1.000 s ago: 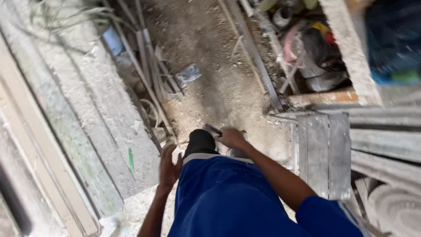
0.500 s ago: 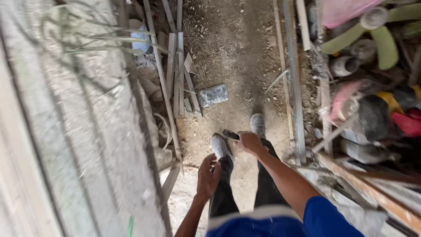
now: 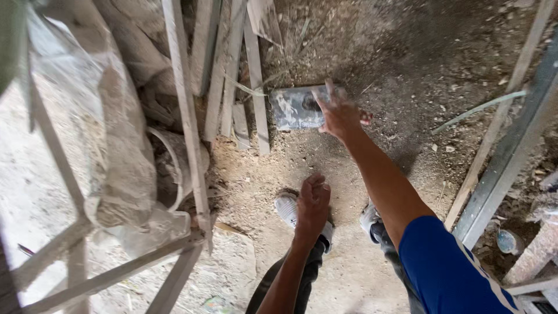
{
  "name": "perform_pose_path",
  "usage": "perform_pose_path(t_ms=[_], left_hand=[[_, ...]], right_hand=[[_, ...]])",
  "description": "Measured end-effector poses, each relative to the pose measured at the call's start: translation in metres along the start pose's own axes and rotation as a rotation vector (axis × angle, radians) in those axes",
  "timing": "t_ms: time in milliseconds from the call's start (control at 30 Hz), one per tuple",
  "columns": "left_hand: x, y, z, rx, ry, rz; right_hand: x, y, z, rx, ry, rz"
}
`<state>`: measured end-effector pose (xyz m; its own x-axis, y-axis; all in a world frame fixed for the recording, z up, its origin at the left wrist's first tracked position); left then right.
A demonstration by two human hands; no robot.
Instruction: The person scrapes dried plaster residue off long ornate wooden molding strips laid on a workbench, using a small handheld scraper and occasionally a flat pad, working along the grooves section by section. They reposition the moldings and brush debris aside as they continue along the lengths.
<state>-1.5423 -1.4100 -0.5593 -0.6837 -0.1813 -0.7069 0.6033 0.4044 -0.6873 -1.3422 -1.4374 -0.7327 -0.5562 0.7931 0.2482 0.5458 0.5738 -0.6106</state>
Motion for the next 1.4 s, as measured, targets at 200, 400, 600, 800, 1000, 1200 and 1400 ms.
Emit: perform_pose_path(t_ms=[200,400,600,800,1000,1200,1400], left_hand=[[0.012,-0.009,-0.012,-0.040,0.084,-0.085],[-0.002,-0.071,-0.031,-0.041,0.111,-0.171],[-0.081,-0.200,-0.061,-0.184,0.160,-0.077],[-0.163,-0.342,-0.109,-0.273,-0.075,-0.148],[-0.182,-0.458,-0.187,-0.371,-0.164,-0.055],[-0.106,-0.546,-0.268,-0.481,-0.258,-0.042],[0.022,-0.656,-0.407,-0.625,-0.239,-0.100]], right_hand=[[0.010,0.029,-0.004,-0.229,-0.241,-0.101],[-0.007,-0.042,-0.018,-0.091,-0.038,0.043],[0.020,-0.262,-0.156,-0.316,0.474,0.150],[0.159,-0.419,-0.373,-0.246,1.299,-0.046],[0.379,-0.441,-0.485,0.173,1.116,-0.319],[0.524,-0.434,-0.502,-0.077,1.010,-0.031],[0.560,-0.520,-0.474,-0.390,0.421,0.177]])
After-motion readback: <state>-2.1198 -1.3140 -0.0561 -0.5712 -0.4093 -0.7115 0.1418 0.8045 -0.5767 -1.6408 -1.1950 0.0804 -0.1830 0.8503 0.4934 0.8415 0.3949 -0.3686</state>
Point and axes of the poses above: each hand's wrist, its own y-axis towards the middle knuckle, its own z-axis out of the palm, x = y × z, the point moved 8 cm from there along y, towards the middle knuckle, and after that the axes turned 2 degrees about z, right-handed, at the moved point
